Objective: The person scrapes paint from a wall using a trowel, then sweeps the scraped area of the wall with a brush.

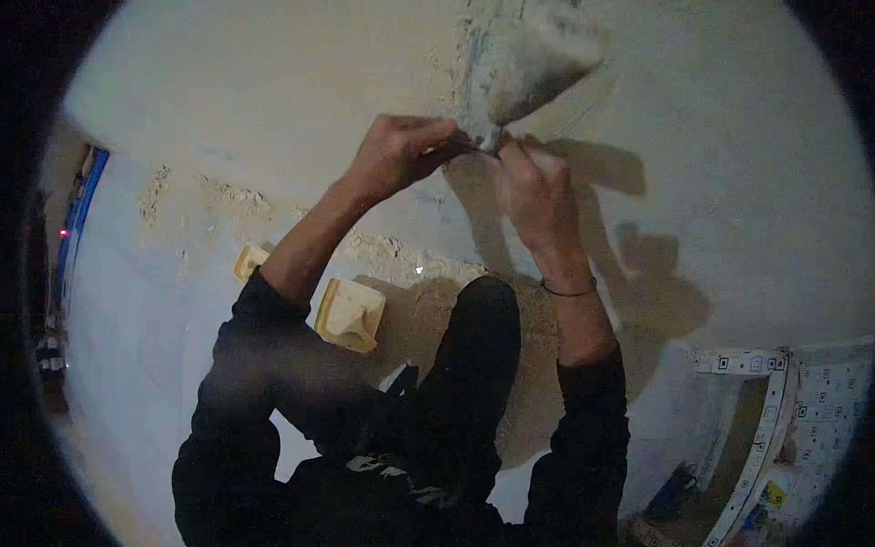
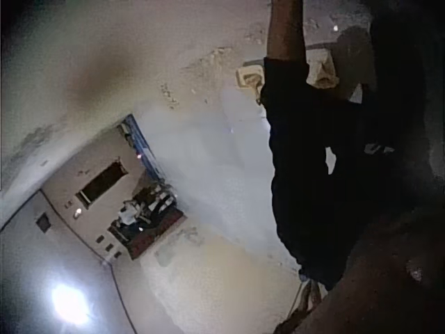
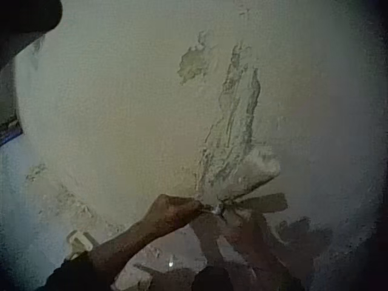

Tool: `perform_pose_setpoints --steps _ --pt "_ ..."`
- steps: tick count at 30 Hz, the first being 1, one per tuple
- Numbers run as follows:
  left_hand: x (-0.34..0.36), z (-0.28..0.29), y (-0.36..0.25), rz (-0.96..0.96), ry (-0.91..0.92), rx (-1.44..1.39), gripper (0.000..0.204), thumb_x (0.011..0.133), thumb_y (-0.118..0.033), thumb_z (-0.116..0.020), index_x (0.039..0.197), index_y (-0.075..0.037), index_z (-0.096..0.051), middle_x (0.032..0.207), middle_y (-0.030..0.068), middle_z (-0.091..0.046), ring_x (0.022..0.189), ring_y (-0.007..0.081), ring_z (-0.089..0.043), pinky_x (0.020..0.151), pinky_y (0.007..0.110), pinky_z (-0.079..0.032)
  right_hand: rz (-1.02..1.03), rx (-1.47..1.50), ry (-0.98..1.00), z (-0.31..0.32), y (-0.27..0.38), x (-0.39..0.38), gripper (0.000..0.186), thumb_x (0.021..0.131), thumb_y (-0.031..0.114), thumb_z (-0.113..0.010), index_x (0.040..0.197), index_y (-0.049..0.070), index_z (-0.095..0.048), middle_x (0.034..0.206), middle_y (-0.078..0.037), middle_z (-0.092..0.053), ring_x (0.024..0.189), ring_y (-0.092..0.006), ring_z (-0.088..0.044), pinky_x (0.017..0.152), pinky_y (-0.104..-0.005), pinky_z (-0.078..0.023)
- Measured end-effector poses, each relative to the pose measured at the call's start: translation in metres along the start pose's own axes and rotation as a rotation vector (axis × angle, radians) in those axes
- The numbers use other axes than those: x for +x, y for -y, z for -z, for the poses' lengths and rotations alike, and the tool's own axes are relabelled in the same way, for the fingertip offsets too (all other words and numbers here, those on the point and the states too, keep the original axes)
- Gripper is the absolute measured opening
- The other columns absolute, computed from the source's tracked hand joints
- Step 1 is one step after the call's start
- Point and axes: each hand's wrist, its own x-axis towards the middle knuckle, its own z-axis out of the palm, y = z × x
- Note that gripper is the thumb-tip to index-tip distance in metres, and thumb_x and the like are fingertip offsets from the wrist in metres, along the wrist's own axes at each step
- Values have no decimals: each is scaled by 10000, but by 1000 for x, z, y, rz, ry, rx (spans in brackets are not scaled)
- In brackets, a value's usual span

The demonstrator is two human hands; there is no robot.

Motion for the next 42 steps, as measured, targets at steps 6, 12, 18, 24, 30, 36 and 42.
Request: perform_pose_setpoints --steps 6,12,18,24,30,36,42 --pt "-35 -13 13 -6 59 209 102 785 -256 -673 813 -159 -663 595 44 -613 497 200 -594 448 342 -459 58 -72 -34 -52 -21 -22 147 791 108 -658 863 -5 -597 787 -187 -602 745 -352 -616 633 -431 -490" --pt "-3 0 -3 -36 -68 98 149 736 -146 -719 873 -130 -661 747 54 -670 581 215 -640 507 314 -503 98 -178 -199 -22 -16 -13 161 787 175 -683 855 38 -633 668 -152 -615 624 -324 -619 570 -423 -481" --pt "9 2 14 -37 21 136 151 754 -168 -717 890 -131 -665 752 52 -676 578 199 -641 524 318 -515 -19 -306 16 5 2 17 242 810 305 -679 759 74 -627 598 -118 -599 549 -284 -611 523 -391 -462" --pt "-18 -22 26 21 170 180 149 764 -186 -711 898 -140 -668 721 45 -670 555 189 -631 495 321 -492 -5 -346 135 -34 -30 -12 244 803 317 -681 755 87 -619 580 -100 -590 528 -275 -605 513 -400 -461" --pt "-30 -20 21 24 83 114 162 756 -174 -716 909 -139 -675 702 49 -670 551 189 -636 504 306 -506 50 -233 -1 -37 -22 -10 224 780 289 -699 755 83 -615 595 -88 -596 536 -286 -606 504 -390 -458" --pt "-16 -16 12 -4 68 45 147 752 -175 -719 890 -138 -684 737 40 -684 549 184 -638 492 300 -509 58 -193 32 -30 -30 -14 179 788 239 -686 784 75 -614 667 -106 -615 594 -292 -617 525 -388 -464" --pt "-34 -16 19 -33 158 216 184 724 -215 -729 884 -148 -668 687 21 -661 533 177 -624 454 295 -479 22 -217 96 -38 -19 -20 158 794 211 -668 804 59 -629 742 -114 -636 646 -298 -628 570 -398 -478"
